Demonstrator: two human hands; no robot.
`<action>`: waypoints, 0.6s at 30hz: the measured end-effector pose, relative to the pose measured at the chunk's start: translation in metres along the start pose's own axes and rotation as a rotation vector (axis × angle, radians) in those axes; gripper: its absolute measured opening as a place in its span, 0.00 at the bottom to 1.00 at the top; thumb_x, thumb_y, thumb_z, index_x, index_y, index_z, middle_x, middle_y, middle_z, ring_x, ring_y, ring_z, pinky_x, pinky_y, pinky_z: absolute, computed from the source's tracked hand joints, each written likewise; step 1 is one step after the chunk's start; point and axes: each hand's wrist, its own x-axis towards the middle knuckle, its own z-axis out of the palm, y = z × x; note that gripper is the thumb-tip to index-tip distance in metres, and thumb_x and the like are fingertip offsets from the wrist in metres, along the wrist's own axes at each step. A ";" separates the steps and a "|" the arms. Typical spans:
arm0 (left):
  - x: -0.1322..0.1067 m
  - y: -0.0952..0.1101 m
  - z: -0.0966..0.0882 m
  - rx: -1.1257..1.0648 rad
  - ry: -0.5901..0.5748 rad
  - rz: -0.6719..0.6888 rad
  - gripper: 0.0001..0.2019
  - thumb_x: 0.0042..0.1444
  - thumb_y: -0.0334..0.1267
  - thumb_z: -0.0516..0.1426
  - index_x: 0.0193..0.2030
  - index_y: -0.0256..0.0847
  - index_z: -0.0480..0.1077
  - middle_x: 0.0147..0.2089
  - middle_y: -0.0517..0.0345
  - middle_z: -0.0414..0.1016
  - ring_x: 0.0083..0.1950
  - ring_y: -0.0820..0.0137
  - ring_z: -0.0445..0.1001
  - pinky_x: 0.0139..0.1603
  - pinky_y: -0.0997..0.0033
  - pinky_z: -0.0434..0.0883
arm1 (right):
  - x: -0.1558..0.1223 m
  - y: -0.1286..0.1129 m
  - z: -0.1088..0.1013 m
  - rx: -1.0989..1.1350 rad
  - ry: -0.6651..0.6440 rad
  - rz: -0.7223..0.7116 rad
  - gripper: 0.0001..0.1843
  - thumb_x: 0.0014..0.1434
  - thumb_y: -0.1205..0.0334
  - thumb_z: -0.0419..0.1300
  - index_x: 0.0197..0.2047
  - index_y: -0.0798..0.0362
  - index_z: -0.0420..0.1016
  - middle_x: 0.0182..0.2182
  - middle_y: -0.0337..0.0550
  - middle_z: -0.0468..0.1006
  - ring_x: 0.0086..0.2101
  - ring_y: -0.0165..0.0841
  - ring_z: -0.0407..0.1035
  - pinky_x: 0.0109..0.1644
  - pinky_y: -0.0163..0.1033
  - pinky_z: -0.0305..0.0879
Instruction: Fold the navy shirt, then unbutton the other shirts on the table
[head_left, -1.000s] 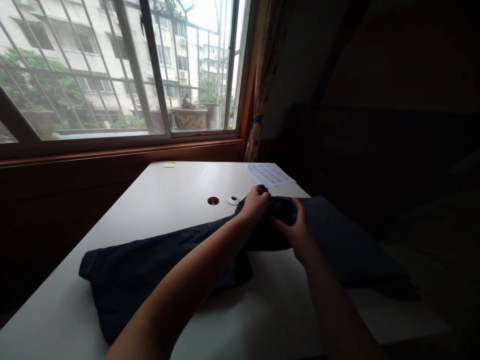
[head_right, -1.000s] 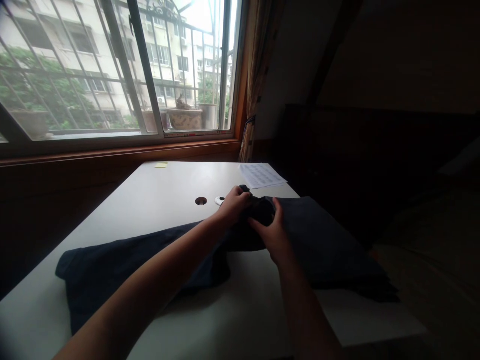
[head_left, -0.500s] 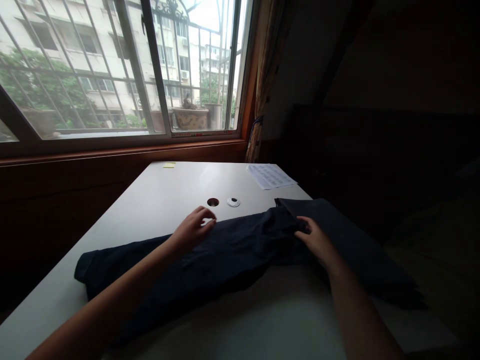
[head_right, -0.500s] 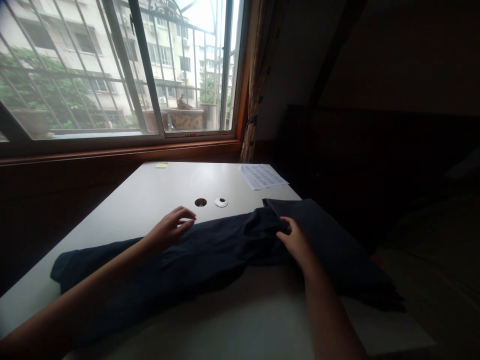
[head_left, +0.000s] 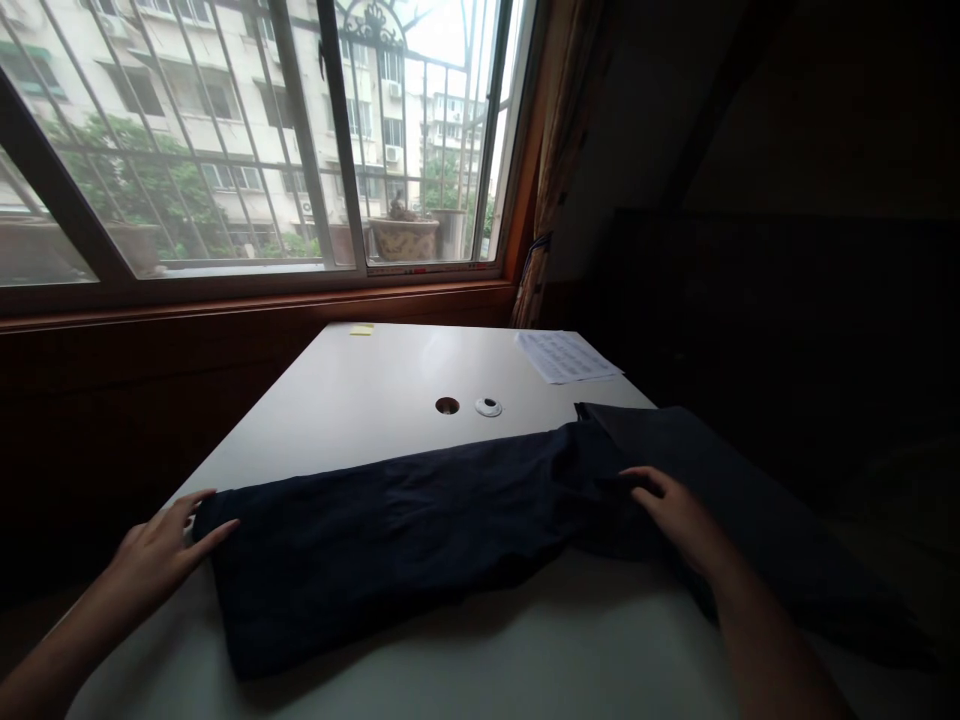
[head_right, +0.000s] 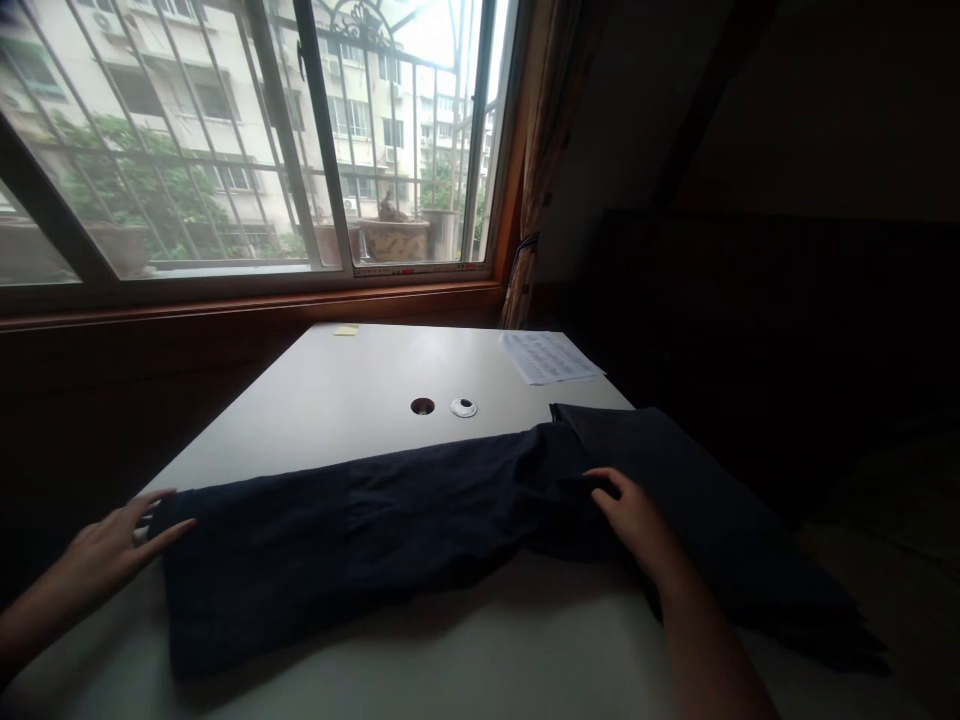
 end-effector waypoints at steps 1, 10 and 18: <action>0.002 0.003 0.001 -0.052 -0.015 -0.040 0.35 0.55 0.65 0.53 0.60 0.41 0.66 0.55 0.43 0.75 0.56 0.45 0.74 0.55 0.44 0.72 | 0.000 -0.001 0.000 -0.013 0.002 0.013 0.19 0.53 0.58 0.58 0.47 0.49 0.78 0.31 0.43 0.83 0.30 0.40 0.77 0.30 0.39 0.69; 0.004 0.078 -0.002 -0.263 0.110 -0.160 0.38 0.55 0.59 0.54 0.70 0.44 0.56 0.61 0.42 0.62 0.62 0.45 0.67 0.56 0.43 0.72 | -0.007 -0.015 -0.001 0.081 -0.089 0.147 0.23 0.55 0.39 0.61 0.41 0.50 0.76 0.33 0.45 0.83 0.36 0.43 0.78 0.33 0.39 0.70; 0.034 0.023 -0.053 -0.087 0.210 -0.227 0.34 0.56 0.55 0.56 0.69 0.48 0.60 0.56 0.45 0.68 0.51 0.49 0.75 0.46 0.49 0.77 | -0.017 -0.029 0.019 0.299 -0.242 0.091 0.23 0.48 0.40 0.69 0.31 0.51 0.71 0.25 0.36 0.74 0.28 0.34 0.70 0.31 0.36 0.65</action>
